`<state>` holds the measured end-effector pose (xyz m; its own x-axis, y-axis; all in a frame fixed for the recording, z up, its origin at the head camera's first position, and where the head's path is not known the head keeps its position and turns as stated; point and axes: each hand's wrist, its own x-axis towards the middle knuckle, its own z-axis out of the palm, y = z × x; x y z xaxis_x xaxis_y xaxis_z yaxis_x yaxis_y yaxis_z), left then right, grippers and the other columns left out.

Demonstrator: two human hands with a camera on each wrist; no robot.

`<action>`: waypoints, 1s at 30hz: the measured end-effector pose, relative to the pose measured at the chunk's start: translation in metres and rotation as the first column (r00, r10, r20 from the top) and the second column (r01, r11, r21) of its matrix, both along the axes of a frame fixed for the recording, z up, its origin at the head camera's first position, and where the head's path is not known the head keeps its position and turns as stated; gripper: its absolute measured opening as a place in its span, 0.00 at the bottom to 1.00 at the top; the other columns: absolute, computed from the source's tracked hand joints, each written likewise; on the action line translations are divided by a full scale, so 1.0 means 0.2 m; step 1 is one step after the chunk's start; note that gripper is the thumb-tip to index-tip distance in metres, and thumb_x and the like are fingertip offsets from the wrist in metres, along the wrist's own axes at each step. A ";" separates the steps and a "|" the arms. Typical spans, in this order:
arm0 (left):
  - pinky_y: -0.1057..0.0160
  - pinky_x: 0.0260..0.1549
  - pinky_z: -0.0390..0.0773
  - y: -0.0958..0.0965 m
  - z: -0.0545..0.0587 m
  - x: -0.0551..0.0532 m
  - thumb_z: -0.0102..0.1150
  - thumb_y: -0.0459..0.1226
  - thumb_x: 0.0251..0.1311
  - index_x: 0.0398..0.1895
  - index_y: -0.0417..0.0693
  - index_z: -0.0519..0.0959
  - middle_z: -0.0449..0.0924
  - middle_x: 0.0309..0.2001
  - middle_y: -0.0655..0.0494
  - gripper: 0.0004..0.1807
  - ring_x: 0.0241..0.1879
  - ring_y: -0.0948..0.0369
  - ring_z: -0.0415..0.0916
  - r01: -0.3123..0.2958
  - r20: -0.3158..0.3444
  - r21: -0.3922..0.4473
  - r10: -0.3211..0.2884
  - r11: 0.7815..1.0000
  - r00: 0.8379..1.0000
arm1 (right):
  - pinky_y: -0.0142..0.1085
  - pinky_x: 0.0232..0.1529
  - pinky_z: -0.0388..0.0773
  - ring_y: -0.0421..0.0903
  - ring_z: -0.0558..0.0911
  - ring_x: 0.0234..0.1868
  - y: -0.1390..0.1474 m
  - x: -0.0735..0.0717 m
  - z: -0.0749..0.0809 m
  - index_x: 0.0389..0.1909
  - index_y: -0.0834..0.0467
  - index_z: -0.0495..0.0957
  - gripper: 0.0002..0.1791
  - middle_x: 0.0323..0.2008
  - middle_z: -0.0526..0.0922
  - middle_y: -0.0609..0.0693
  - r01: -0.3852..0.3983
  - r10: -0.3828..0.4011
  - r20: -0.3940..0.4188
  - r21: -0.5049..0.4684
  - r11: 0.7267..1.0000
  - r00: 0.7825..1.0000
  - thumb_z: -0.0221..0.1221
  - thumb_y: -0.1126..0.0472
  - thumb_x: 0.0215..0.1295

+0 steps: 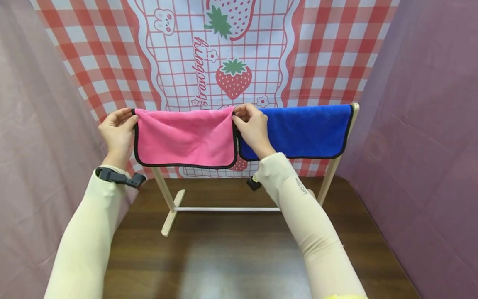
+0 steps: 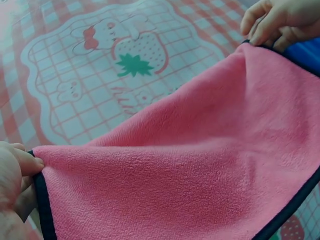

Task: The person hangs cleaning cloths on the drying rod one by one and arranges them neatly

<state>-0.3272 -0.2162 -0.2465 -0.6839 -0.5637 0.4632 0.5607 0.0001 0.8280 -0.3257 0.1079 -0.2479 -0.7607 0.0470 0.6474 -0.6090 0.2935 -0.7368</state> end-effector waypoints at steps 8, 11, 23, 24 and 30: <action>0.73 0.39 0.79 -0.08 0.01 0.01 0.66 0.23 0.54 0.45 0.33 0.85 0.82 0.30 0.63 0.13 0.32 0.70 0.79 -0.100 0.095 -0.072 0.107 0.992 0.990 | 0.30 0.33 0.84 0.33 0.83 0.27 0.03 0.00 0.00 0.38 0.71 0.80 0.08 0.33 0.86 0.63 -0.031 0.032 0.022 -0.043 0.999 0.999 0.65 0.73 0.59; 0.73 0.41 0.80 -0.11 0.02 0.01 0.67 0.23 0.54 0.46 0.32 0.84 0.82 0.29 0.65 0.14 0.32 0.70 0.79 -0.097 0.107 -0.079 0.105 0.992 0.989 | 0.33 0.32 0.85 0.35 0.83 0.26 0.04 -0.01 0.00 0.38 0.74 0.79 0.08 0.34 0.85 0.66 -0.065 0.069 0.038 -0.098 0.993 0.997 0.65 0.75 0.58; 0.74 0.40 0.80 -0.12 0.01 0.02 0.67 0.23 0.53 0.46 0.31 0.84 0.79 0.25 0.71 0.15 0.30 0.71 0.78 -0.099 0.120 -0.111 0.112 0.989 0.986 | 0.33 0.29 0.85 0.38 0.83 0.21 0.06 -0.03 -0.01 0.36 0.76 0.78 0.09 0.25 0.85 0.53 -0.091 0.104 0.074 -0.165 0.982 0.992 0.66 0.78 0.56; 0.74 0.39 0.80 -0.12 0.01 0.01 0.67 0.23 0.53 0.46 0.31 0.84 0.79 0.25 0.71 0.15 0.31 0.71 0.78 -0.097 0.120 -0.110 0.111 0.989 0.987 | 0.33 0.29 0.85 0.38 0.83 0.21 0.06 -0.03 -0.01 0.36 0.75 0.78 0.08 0.26 0.86 0.55 -0.090 0.103 0.076 -0.161 0.983 0.992 0.66 0.77 0.56; 0.75 0.37 0.80 -0.12 0.01 0.01 0.67 0.22 0.52 0.45 0.31 0.84 0.80 0.24 0.70 0.15 0.30 0.71 0.79 -0.097 0.107 -0.099 0.108 0.990 0.988 | 0.33 0.30 0.85 0.38 0.83 0.22 0.06 -0.03 -0.02 0.37 0.75 0.78 0.08 0.30 0.86 0.62 -0.087 0.101 0.088 -0.146 0.985 0.991 0.65 0.77 0.57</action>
<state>-0.3243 -0.2393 -0.2448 -0.6749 -0.5915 0.4411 0.4581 0.1327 0.8790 -0.3309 0.1199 -0.2511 -0.8237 0.0585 0.5640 -0.5542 0.1268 -0.8226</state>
